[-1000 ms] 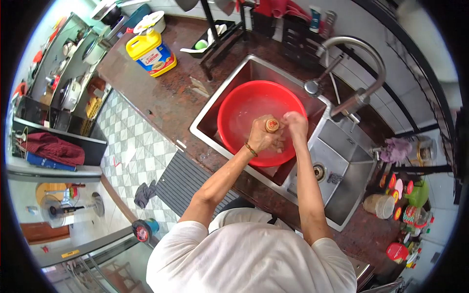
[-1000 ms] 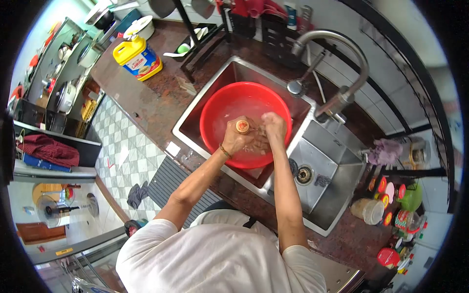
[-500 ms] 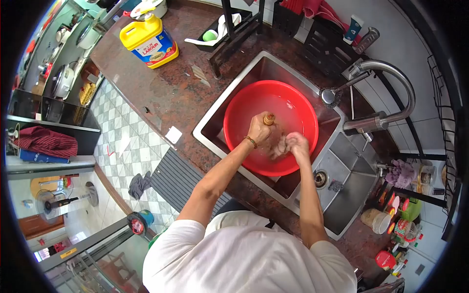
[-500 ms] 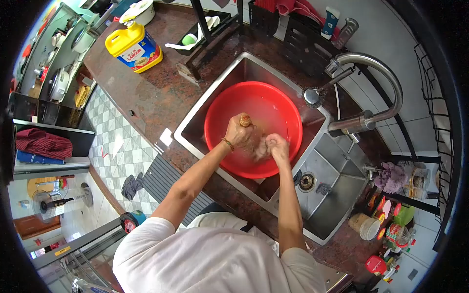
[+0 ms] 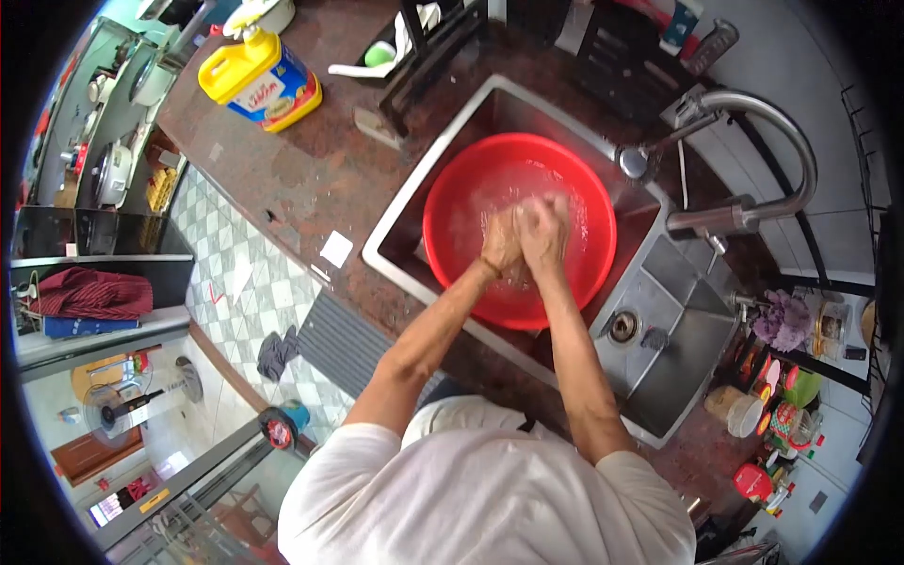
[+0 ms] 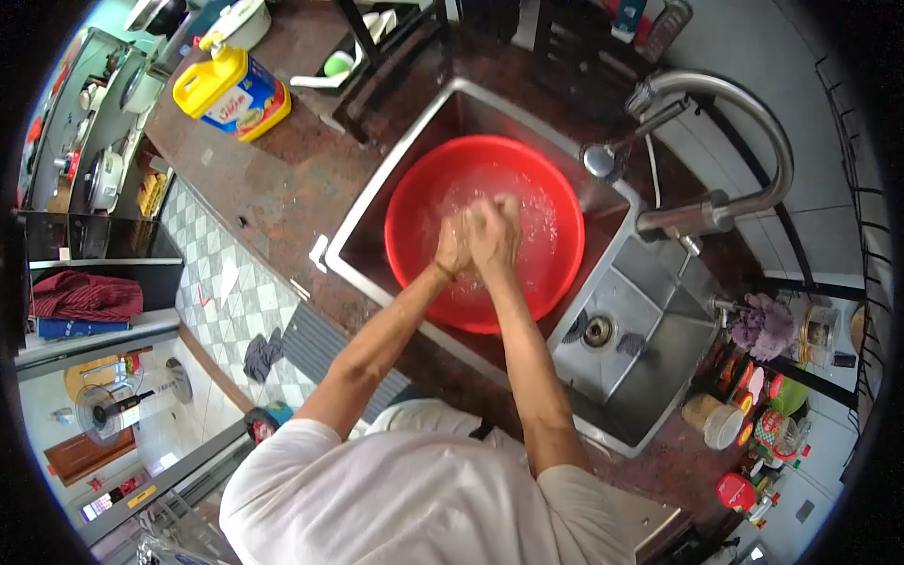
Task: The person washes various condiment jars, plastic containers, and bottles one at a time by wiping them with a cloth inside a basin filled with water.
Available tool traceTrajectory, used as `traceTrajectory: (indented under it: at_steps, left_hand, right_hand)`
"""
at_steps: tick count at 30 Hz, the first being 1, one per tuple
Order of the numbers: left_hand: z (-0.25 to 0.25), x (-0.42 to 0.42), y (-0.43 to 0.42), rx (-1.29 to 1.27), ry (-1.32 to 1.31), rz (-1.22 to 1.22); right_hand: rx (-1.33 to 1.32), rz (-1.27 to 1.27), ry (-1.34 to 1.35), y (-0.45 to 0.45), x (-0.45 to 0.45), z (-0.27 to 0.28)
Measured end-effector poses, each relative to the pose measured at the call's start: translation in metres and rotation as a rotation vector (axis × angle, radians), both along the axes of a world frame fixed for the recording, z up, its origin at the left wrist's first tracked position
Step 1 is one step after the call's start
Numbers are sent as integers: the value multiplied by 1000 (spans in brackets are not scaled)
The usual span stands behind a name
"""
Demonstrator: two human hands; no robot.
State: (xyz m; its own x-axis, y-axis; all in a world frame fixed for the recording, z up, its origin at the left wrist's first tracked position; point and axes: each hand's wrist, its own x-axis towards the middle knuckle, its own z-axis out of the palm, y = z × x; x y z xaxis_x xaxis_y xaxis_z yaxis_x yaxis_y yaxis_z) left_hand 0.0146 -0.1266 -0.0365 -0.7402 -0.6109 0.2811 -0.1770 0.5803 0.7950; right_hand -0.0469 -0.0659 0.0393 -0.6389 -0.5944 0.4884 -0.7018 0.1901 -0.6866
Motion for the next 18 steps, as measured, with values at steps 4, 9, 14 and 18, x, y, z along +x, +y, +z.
traceTrajectory:
  at_steps: [4,9,14,18]
  left_hand:
    - [38,2,-1,301,98,58]
    - [23,7,3,366,109,119]
    - [23,24,3,322,52,218]
    - [19,23,11,466,80,220]
  right_hand:
    - [87,-17,-242,-13,-5,-13]
    - [6,-176,-635,-12,5,-17]
    - [-382,-165,-1212,18,3,-31]
    - [-257,18,-431,26,32,-12]
